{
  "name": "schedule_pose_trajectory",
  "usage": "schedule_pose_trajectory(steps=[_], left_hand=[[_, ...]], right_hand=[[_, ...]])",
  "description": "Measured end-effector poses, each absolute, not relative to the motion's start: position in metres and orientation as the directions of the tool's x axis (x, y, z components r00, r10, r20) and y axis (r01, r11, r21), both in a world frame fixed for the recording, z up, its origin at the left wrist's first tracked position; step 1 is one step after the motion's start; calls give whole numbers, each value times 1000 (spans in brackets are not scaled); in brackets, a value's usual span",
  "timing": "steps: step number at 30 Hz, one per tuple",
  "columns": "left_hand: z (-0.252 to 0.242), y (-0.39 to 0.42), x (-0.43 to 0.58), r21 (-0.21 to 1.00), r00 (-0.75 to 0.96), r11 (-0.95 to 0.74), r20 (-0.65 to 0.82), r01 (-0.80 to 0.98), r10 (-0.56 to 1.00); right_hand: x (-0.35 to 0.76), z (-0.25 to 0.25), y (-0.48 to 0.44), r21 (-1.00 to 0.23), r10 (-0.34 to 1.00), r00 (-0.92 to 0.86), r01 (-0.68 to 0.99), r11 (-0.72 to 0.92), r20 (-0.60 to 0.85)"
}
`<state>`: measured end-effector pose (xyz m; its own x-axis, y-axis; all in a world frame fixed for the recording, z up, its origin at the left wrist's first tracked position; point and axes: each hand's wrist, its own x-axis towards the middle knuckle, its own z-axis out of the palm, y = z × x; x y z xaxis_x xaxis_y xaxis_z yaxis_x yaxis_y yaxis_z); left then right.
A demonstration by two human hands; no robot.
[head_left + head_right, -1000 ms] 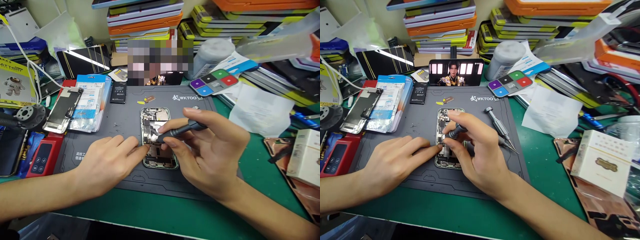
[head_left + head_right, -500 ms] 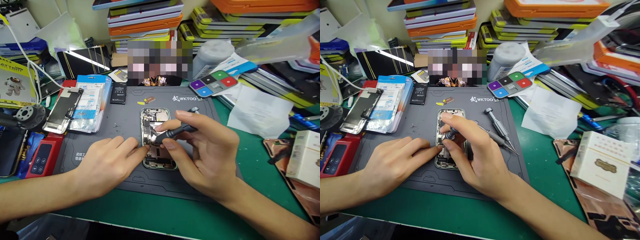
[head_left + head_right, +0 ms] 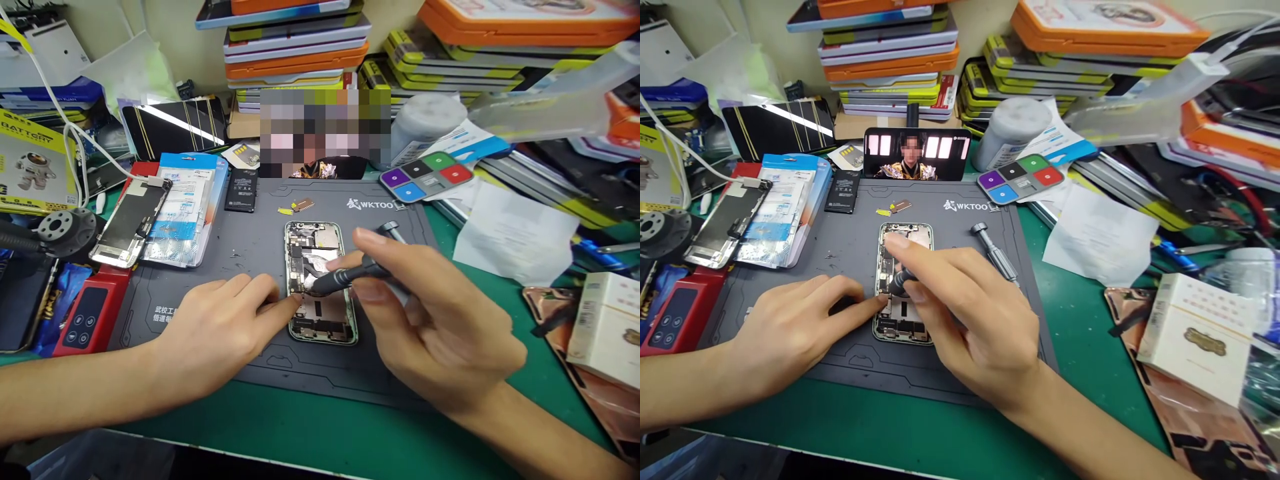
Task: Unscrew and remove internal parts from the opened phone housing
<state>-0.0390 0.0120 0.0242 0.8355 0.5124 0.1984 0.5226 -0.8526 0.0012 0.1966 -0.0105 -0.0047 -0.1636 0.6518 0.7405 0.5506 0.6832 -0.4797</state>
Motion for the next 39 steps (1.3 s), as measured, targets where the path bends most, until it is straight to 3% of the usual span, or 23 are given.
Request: schedule_pose_trajectory(steps=[2,15,31,39], left_hand=[[24,12,-39,14,832,-848,185,530,523],[22,13,-38,77,810,-823,145,563,568],[19,11,-40,6,825,-849,235,528,514],[18,12,-40,5,825,-850,237,526,512]], right_hand=[[197,-2,-11,-411,615,-162,612,676,772],[200,10,-11,-295,588,-266,667,684,764],[200,5,-10,-398,647,-275,601,693,712],[199,7,-9,-391,632,-269,594,703,727]])
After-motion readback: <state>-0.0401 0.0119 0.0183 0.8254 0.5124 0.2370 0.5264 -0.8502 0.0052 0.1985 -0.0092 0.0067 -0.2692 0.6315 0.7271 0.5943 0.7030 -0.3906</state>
